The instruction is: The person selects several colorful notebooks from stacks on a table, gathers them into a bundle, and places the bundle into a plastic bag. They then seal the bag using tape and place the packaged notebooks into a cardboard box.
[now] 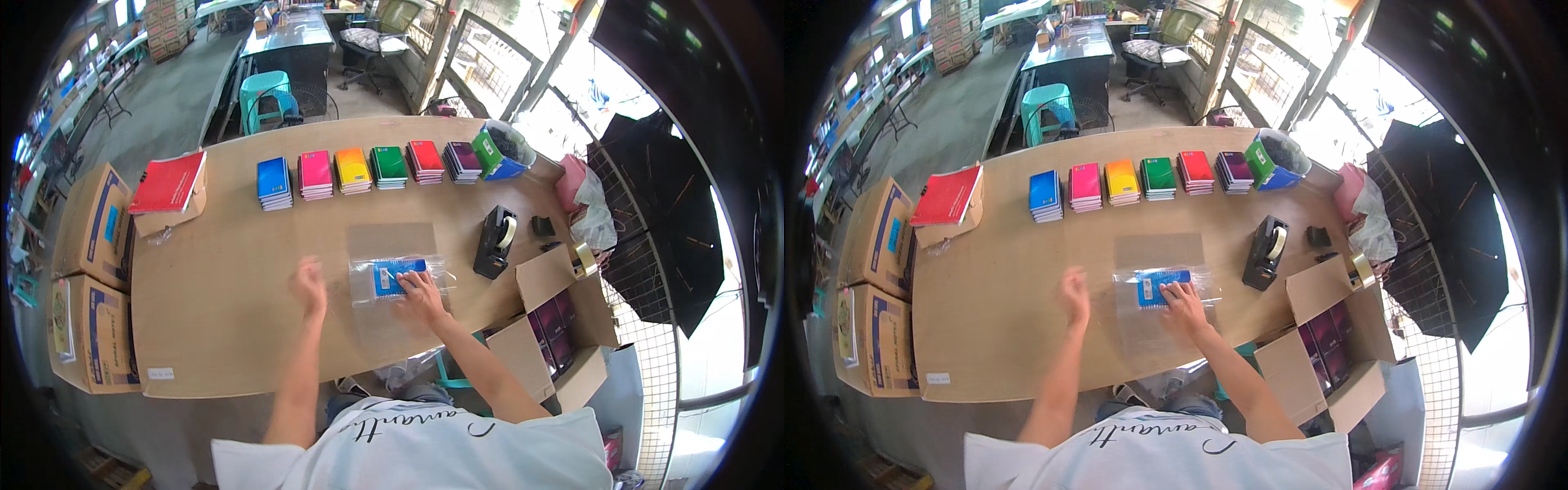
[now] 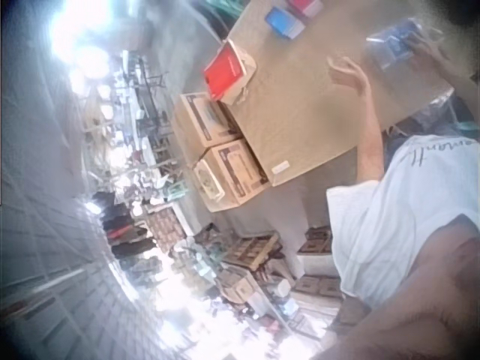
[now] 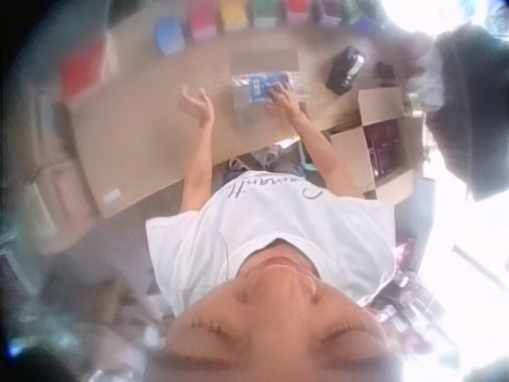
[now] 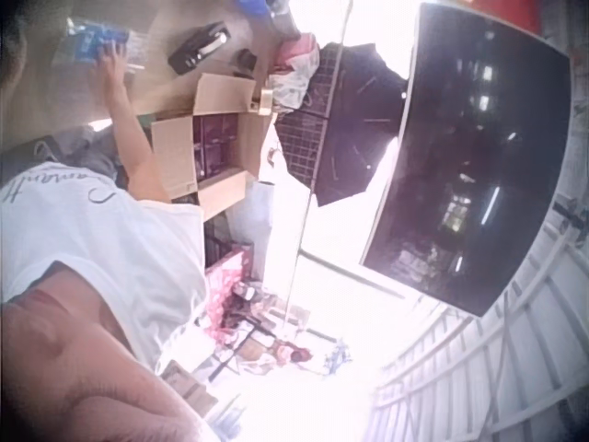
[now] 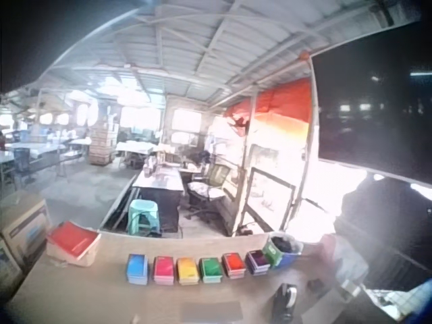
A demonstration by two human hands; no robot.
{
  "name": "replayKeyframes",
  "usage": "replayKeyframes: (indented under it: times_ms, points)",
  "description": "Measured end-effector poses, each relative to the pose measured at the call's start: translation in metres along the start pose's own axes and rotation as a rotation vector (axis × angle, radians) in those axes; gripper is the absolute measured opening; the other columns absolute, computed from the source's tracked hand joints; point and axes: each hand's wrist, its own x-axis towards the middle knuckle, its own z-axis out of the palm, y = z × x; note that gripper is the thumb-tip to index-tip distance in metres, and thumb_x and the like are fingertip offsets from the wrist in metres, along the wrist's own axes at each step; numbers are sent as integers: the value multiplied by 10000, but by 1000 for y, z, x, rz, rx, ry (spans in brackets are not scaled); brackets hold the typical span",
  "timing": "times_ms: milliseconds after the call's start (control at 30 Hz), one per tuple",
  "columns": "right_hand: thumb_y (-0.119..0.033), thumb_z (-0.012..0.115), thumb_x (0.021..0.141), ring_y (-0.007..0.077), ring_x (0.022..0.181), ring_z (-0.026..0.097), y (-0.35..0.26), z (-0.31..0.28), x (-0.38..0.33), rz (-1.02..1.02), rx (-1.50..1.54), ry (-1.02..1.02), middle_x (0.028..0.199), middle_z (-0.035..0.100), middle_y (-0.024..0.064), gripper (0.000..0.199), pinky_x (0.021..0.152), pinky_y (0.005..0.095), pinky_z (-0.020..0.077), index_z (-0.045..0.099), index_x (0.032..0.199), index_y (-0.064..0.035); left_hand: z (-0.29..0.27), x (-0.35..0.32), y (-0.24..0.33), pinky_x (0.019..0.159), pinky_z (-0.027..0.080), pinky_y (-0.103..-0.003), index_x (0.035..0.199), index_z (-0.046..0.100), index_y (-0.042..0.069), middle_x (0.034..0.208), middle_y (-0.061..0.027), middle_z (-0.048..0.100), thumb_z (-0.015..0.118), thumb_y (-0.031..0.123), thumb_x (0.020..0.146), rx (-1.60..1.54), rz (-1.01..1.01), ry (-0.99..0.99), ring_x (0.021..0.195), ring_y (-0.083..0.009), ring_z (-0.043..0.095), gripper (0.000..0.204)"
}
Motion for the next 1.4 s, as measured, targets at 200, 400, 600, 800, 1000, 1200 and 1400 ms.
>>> replayKeyframes:
  times_ms: [200,400,600,800,1000,1200,1400]
  points:
    - [-201,635,738,275,1128,490,5,-1,-5,9,34,-33,1192,534,73,541,1049,482,339,551,1258,-79,-12,-59,120,1138,203,-481,1259,542,123,1276,-28,534,701,210,776,114,584,-384,1241,-186,465,516]
    - [-295,653,760,276,1210,479,8,-5,-3,-12,-18,-26,1244,542,84,554,1064,483,332,557,1261,-81,23,-61,114,1143,196,-491,1213,610,146,1230,21,593,632,177,822,296,526,-380,1192,-131,523,394]
    - [-283,683,781,279,1109,558,44,-47,-44,103,-68,-38,1201,609,83,447,929,420,440,611,1205,-162,21,-65,119,1132,203,-502,1201,626,182,1190,57,613,657,191,795,293,494,-326,1153,-111,543,407]
    - [-225,751,763,228,689,601,180,-93,-53,952,338,627,797,659,97,266,648,365,471,697,921,-18,30,-74,126,1127,206,-501,1181,641,195,1156,67,622,698,189,755,343,435,-255,1122,-112,553,431]
    - [-248,747,793,81,526,405,211,-101,-31,1439,1031,495,623,575,-3,215,461,282,308,694,748,-44,30,-73,129,1138,194,-496,1169,648,202,1146,75,622,693,200,769,359,439,-253,1117,-99,556,403]
    - [-261,691,856,113,488,431,161,-82,-52,1409,1183,733,630,552,21,227,440,250,319,691,816,-37,27,-70,128,1140,162,-519,1186,639,192,1151,73,622,703,192,747,341,448,-250,1119,-113,552,443]
    - [-180,680,861,132,513,476,131,-7,-55,1435,1666,721,687,562,18,241,486,227,383,640,1058,-48,17,-66,137,1127,191,-527,1182,638,183,1160,68,620,685,196,773,307,467,-299,1123,-105,555,411]
